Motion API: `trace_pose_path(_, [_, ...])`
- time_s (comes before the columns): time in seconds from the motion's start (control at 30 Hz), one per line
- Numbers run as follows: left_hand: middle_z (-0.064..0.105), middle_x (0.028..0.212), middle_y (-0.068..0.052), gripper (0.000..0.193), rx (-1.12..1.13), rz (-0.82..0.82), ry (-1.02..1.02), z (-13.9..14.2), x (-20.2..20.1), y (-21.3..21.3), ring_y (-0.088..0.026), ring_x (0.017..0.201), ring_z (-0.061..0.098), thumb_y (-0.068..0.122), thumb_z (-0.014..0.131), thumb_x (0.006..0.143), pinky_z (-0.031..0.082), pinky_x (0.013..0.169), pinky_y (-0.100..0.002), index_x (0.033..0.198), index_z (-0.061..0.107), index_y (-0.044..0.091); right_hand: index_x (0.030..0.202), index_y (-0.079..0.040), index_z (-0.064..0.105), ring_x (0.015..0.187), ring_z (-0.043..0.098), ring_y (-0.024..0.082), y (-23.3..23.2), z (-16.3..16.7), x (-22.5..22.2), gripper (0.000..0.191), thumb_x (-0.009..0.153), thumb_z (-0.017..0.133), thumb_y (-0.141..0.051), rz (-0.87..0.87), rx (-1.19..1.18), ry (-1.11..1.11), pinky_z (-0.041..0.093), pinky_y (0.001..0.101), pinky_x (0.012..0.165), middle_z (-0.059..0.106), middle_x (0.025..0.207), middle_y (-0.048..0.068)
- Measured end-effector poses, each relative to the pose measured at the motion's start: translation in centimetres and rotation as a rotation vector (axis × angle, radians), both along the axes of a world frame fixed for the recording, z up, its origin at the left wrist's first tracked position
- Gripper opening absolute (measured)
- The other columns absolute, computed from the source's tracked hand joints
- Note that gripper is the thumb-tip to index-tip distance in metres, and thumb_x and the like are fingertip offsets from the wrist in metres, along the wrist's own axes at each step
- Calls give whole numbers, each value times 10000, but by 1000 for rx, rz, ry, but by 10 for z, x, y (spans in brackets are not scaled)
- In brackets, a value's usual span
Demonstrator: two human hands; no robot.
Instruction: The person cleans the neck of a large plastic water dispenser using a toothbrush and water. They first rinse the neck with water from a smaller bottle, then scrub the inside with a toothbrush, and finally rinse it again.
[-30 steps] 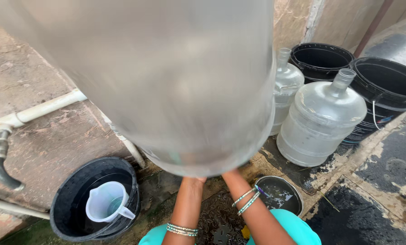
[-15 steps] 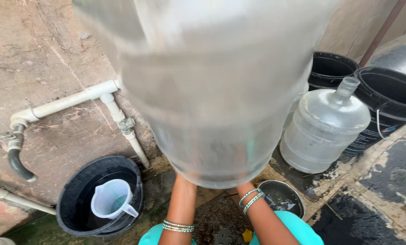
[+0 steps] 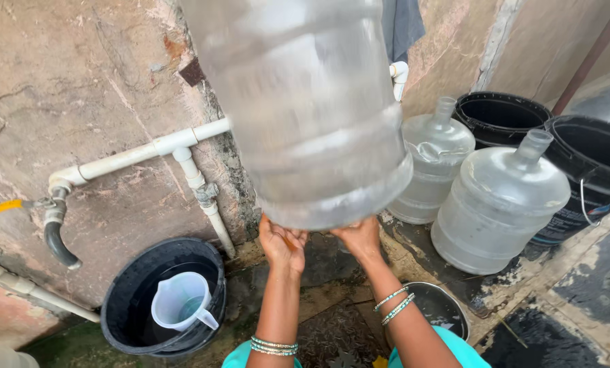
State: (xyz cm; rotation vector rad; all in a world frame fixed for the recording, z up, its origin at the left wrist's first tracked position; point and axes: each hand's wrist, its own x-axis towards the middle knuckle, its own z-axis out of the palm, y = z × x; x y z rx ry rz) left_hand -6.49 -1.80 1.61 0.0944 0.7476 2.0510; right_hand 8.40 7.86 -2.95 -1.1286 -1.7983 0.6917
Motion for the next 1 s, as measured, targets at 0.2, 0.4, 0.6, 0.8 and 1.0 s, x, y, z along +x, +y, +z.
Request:
trace_pose_path(0.2, [633,1375,-159,735,124,-219,12,6,-6,-12,-337,1185,623,643,386,922,470,994,-498,1400,544,109,983,-29,765,913,779,207,0,4,7,490,608,945,-289,40,125,176,608,350,852,806,989,110])
trace_pose_path(0.4, [541,1493,-150,760,450,-316,128,20,1,-24,-332,1366,539,580,492,928,439,1113,-553,1498,432,81,997,-10,743,909,762,236,-2,3,10,471,653,935,-267,58,198,225,597,368,846,786,987,122])
trace_pose_path(0.6, [471,1544,-148,804,583,-304,233,24,6,-22,-319,1385,494,554,546,944,437,1132,-552,1567,325,97,989,-19,745,904,760,243,-2,53,24,433,680,905,-276,56,152,165,593,372,842,785,976,119])
trace_pose_path(0.8, [458,1569,-239,836,68,-159,56,7,37,2,-360,1349,522,593,471,935,441,1070,-512,1565,357,55,980,-28,748,899,759,249,-4,61,32,397,707,875,-285,75,143,173,589,377,837,783,965,117])
trace_pose_path(1.0, [461,1515,-189,767,-109,-226,-132,-23,80,11,-313,1269,560,599,343,938,460,1109,-544,1547,318,136,972,-36,750,894,757,256,3,9,27,364,734,845,-295,10,10,-105,585,381,832,782,954,114])
